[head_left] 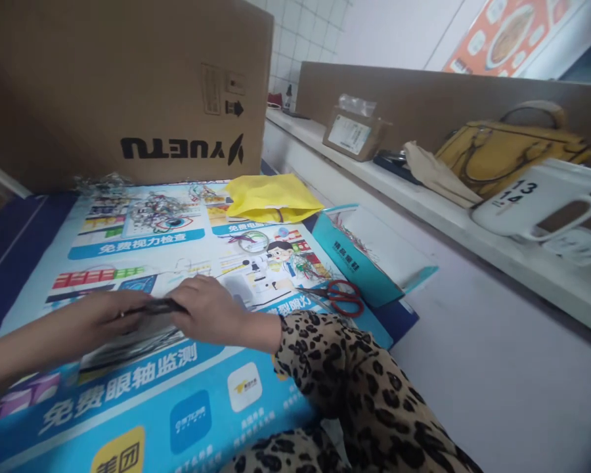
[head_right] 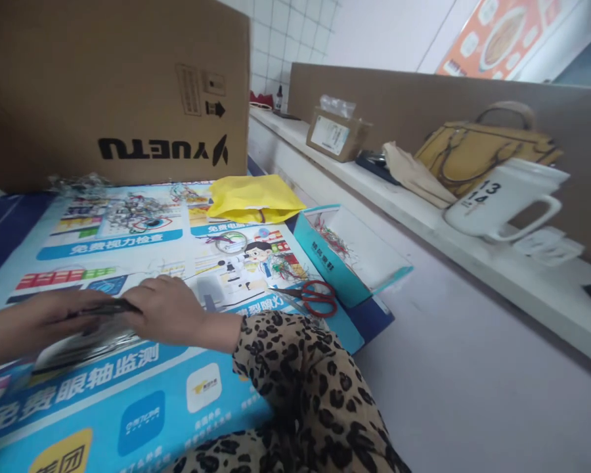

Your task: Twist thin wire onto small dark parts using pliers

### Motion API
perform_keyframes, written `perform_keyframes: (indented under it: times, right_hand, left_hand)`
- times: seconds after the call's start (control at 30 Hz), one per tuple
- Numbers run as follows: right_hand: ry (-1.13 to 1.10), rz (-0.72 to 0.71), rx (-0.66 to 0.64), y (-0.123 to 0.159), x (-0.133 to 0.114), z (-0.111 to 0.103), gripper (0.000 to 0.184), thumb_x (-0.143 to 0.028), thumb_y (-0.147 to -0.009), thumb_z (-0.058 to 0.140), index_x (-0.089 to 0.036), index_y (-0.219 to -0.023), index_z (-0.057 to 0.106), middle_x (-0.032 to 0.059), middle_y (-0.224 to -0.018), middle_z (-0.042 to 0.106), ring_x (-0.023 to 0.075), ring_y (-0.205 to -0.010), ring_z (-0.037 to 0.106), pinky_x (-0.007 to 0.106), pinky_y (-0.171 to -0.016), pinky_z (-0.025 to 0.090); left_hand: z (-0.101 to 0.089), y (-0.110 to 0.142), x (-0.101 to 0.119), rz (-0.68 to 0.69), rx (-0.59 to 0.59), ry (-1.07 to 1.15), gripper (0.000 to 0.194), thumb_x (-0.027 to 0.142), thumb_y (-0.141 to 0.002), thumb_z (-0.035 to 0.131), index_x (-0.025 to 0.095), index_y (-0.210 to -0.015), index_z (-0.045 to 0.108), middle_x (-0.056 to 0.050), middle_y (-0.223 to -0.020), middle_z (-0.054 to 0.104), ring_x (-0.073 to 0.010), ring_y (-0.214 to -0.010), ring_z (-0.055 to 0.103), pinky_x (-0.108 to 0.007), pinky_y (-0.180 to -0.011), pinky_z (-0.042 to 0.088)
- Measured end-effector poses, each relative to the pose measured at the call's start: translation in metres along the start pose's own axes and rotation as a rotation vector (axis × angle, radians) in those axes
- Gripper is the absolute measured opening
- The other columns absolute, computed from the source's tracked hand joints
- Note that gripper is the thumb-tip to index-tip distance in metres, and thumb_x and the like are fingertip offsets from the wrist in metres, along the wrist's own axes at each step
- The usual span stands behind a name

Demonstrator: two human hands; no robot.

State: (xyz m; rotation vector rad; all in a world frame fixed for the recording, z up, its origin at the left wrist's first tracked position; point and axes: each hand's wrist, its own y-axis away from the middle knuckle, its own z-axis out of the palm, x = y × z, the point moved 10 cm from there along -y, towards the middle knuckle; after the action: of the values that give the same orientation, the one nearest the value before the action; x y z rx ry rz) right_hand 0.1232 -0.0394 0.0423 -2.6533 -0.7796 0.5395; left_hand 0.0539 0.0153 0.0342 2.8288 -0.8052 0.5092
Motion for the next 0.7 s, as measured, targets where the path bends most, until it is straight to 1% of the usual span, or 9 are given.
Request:
perform_keyframes:
  times: [0.1, 0.17, 0.27, 0.37, 0.4, 0.43, 0.47, 0.57, 0.7]
  right_hand:
    - [0.116, 0.125, -0.095, -0.008, 0.034, -0.029, 0.023, -0.036, -0.085, 0.041, -0.02, -0.088, 0.058, 0.0024, -0.087, 0.063, 0.0171, -0.082, 0.054, 0.028, -0.07, 0.039]
    - [0.178, 0.212, -0.195, -0.003, 0.066, -0.05, 0.022, -0.034, -0.083, 0.041, -0.021, -0.088, 0.058, 0.003, -0.084, 0.064, 0.0178, -0.076, 0.056, 0.027, -0.06, 0.037]
    - [0.257, 0.372, -0.349, 0.023, 0.128, -0.08, 0.022, -0.031, -0.079, 0.046, -0.019, -0.091, 0.06, 0.0049, -0.085, 0.065, 0.0167, -0.073, 0.056, 0.025, -0.057, 0.034]
    - [0.355, 0.569, -0.426, 0.064, 0.188, -0.108, 0.029, -0.028, -0.079, 0.043, -0.011, -0.095, 0.061, 0.0093, -0.094, 0.064, 0.0166, -0.082, 0.056, 0.024, -0.063, 0.034]
    - [0.362, 0.592, -0.442, 0.075, 0.2, -0.113, 0.032, -0.025, -0.08, 0.039, -0.008, -0.096, 0.061, 0.0101, -0.095, 0.063, 0.0163, -0.085, 0.056, 0.024, -0.065, 0.033]
    - [0.359, 0.602, -0.455, 0.085, 0.209, -0.115, 0.036, -0.022, -0.081, 0.033, -0.006, -0.098, 0.061, 0.0092, -0.096, 0.062, 0.0155, -0.088, 0.056, 0.023, -0.067, 0.032]
    - [0.31, 0.598, -0.518, 0.096, 0.215, -0.109, 0.034, -0.021, -0.078, 0.04, -0.009, -0.103, 0.06, 0.0088, -0.099, 0.062, 0.0162, -0.088, 0.055, 0.023, -0.067, 0.034]
    - [0.267, 0.594, -0.556, 0.114, 0.224, -0.098, 0.037, -0.022, -0.07, 0.054, -0.018, -0.107, 0.059, 0.0056, -0.101, 0.063, 0.0162, -0.084, 0.055, 0.023, -0.066, 0.036]
    - [0.255, 0.642, -0.483, 0.121, 0.232, -0.095, 0.026, -0.032, -0.077, 0.048, -0.016, -0.088, 0.065, 0.0048, -0.077, 0.064, 0.0148, -0.068, 0.054, 0.025, -0.058, 0.034]
  left_hand:
    - [0.006, -0.004, 0.012, 0.042, -0.065, 0.003, 0.045, 0.058, -0.058, 0.046, 0.039, -0.095, 0.064, 0.001, -0.08, 0.069, -0.0297, -0.084, 0.059, -0.034, -0.069, 0.046]
    - [0.016, -0.005, 0.011, 0.063, -0.143, 0.031, 0.042, 0.057, -0.059, 0.047, 0.042, -0.093, 0.065, 0.003, -0.085, 0.069, -0.0299, -0.086, 0.06, -0.035, -0.071, 0.046]
    - [0.037, -0.003, 0.001, 0.11, -0.309, 0.109, 0.033, 0.057, -0.066, 0.044, 0.044, -0.086, 0.066, 0.008, -0.095, 0.068, -0.0268, -0.092, 0.06, -0.034, -0.079, 0.046]
    - [0.045, -0.006, -0.014, 0.098, -0.333, 0.14, 0.03, 0.059, -0.065, 0.045, 0.047, -0.084, 0.065, 0.011, -0.098, 0.066, -0.0252, -0.096, 0.059, -0.034, -0.083, 0.045]
    - [0.047, -0.007, -0.017, 0.094, -0.333, 0.145, 0.03, 0.059, -0.066, 0.044, 0.048, -0.084, 0.065, 0.011, -0.098, 0.066, -0.0251, -0.097, 0.058, -0.034, -0.084, 0.045]
    - [0.049, -0.008, -0.018, 0.095, -0.341, 0.145, 0.029, 0.059, -0.066, 0.044, 0.049, -0.084, 0.064, 0.012, -0.099, 0.066, -0.0248, -0.098, 0.058, -0.034, -0.086, 0.045]
    - [0.051, -0.008, -0.017, 0.097, -0.347, 0.145, 0.029, 0.06, -0.066, 0.043, 0.049, -0.084, 0.064, 0.013, -0.1, 0.065, -0.0245, -0.099, 0.057, -0.034, -0.087, 0.044]
    - [0.055, -0.008, -0.014, 0.109, -0.372, 0.138, 0.03, 0.061, -0.068, 0.042, 0.052, -0.087, 0.062, 0.015, -0.103, 0.064, -0.0236, -0.102, 0.056, -0.034, -0.09, 0.043]
    - [0.056, -0.008, -0.016, 0.094, -0.358, 0.114, 0.032, 0.063, -0.066, 0.041, 0.052, -0.088, 0.063, 0.015, -0.103, 0.064, -0.0238, -0.101, 0.057, -0.034, -0.089, 0.044]
